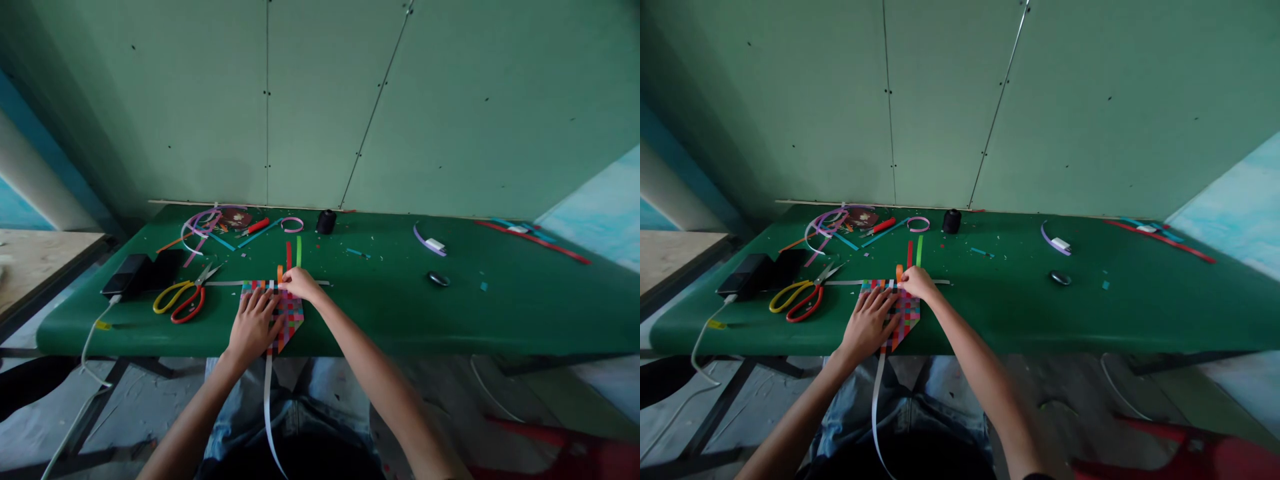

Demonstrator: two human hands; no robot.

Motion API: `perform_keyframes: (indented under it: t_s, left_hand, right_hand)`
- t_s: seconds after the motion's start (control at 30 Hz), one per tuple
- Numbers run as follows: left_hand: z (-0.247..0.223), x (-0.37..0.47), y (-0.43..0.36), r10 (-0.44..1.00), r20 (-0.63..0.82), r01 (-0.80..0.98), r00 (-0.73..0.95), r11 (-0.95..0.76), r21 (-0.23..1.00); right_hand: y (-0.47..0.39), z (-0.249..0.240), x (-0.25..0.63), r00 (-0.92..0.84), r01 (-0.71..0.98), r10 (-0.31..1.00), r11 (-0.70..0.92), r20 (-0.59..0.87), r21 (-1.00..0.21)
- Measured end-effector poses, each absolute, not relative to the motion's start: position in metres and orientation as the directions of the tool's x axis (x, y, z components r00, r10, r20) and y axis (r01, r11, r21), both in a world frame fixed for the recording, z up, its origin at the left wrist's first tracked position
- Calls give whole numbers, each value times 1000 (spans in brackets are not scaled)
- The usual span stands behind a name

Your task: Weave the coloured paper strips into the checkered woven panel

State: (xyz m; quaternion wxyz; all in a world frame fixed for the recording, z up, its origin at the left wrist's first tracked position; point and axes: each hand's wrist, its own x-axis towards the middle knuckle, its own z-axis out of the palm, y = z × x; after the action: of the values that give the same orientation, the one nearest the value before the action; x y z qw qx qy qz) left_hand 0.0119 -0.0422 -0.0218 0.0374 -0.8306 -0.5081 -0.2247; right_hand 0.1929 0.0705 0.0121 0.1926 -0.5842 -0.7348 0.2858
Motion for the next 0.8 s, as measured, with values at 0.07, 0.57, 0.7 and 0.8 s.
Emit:
perform_keyframes:
  t_s: [0.07,0.57,0.7,0.8]
  left_hand:
    - [-23,12,-42,825,415,859,384,-484,167]
    - [-29,12,-40,824,444,863,352,-469,186]
    - [-29,13,-40,824,447,861,350,-470,193]
    - [-30,12,-40,824,446,861,349,-470,195]
  right_hand:
    - [69,10,195,-260,719,963,149,-64,-678]
    - [67,14,189,-251,777,968,212,18,-593]
    - [67,13,192,-261,774,965,225,25,-592]
    - [63,9,194,-256,751,965,239,62,-615]
